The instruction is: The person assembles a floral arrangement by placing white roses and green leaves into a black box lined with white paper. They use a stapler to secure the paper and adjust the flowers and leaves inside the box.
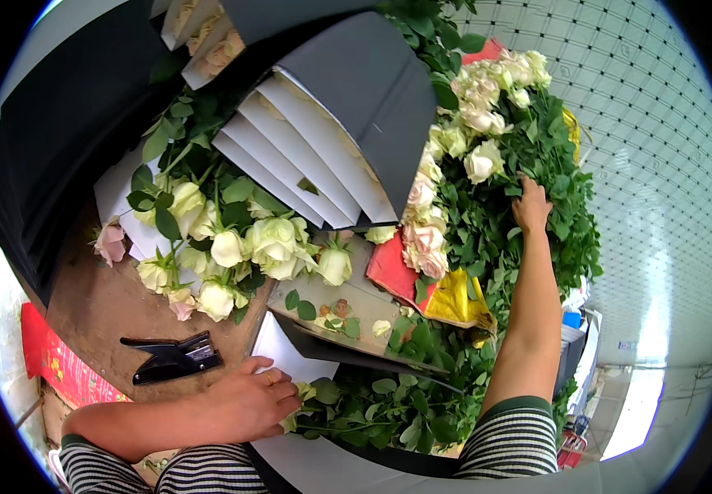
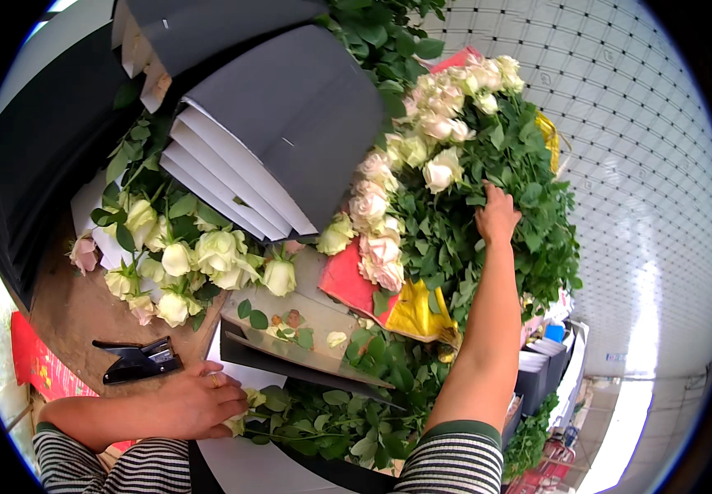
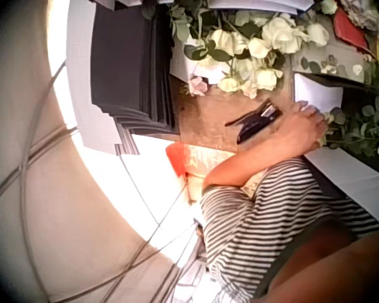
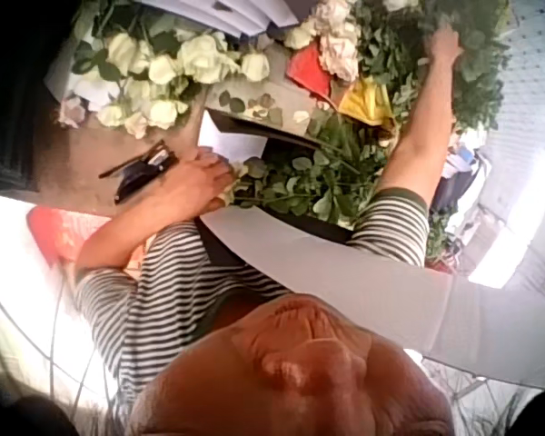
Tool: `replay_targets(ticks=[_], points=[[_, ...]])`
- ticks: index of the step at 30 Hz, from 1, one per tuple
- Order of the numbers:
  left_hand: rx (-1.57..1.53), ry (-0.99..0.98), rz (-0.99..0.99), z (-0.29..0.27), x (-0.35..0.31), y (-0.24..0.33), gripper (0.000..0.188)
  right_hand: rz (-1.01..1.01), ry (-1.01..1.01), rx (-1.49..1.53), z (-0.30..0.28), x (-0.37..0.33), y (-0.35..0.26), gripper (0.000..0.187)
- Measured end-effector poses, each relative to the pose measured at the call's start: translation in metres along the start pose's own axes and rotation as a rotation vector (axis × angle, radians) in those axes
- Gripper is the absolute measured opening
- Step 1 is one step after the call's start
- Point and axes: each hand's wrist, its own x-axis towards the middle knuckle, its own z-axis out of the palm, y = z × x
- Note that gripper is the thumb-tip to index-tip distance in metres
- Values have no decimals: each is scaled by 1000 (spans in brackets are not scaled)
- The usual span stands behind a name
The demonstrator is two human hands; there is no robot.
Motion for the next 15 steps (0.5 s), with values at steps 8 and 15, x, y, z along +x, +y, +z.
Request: replay_targets(ticks=[8,15], points=[[77,-127,64,-8,5,-1,49,-26,463,127,-24,-71,161,49],[71,-79,51,-3,0,-2,47,-199,807,215,-179,-105,63,31]])
